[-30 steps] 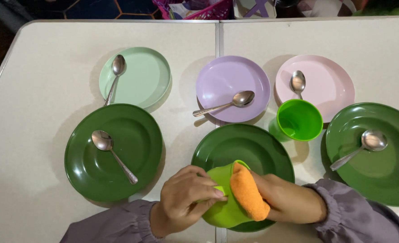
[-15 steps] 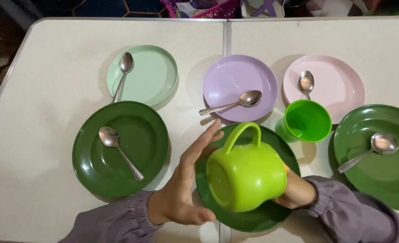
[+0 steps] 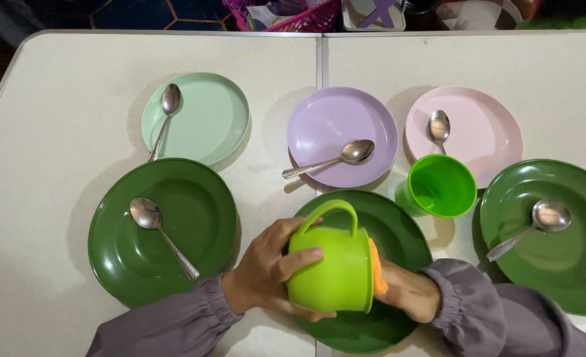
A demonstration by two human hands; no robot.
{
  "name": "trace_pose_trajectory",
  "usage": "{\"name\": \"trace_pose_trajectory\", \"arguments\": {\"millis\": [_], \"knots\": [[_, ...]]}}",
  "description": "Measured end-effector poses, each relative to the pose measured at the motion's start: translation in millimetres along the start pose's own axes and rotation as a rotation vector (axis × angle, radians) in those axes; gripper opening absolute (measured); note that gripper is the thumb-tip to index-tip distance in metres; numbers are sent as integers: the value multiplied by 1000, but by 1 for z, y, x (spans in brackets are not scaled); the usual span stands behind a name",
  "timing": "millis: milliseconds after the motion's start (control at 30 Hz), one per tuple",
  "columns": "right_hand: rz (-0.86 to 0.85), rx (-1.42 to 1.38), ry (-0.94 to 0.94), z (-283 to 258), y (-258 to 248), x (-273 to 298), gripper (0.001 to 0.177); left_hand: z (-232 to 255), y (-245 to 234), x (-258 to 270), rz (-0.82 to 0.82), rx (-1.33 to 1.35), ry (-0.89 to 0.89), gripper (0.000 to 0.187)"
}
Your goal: Wiping and cleaning plastic plates, a mug, and spoons with a cloth.
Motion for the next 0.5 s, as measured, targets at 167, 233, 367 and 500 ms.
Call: {"name": "trace_pose_trajectory", "arguments": {"millis": [167,233,367,500], "knots": [[-23,46,31,2,-1,-5,37,-3,2,-1,5,181,-77,108],[-56,-28,169,15,1,0,39,-1,6,3,5,271,-98,112],[35,637,-595,26,9,18,30,0,13,10,-80,237,-234,110],[-65,443,-243,41,10,23,35,0,19,14,-53,245,-267,111]]}}
Point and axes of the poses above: each hand's wrist, its own x-axis away from the middle knuckle, its own y-axis out of the palm, z = x × y, the point moved 2 cm from there along -x, towards the middle knuckle, and after that the axes turned 13 degrees about y, right-handed, at the moved point
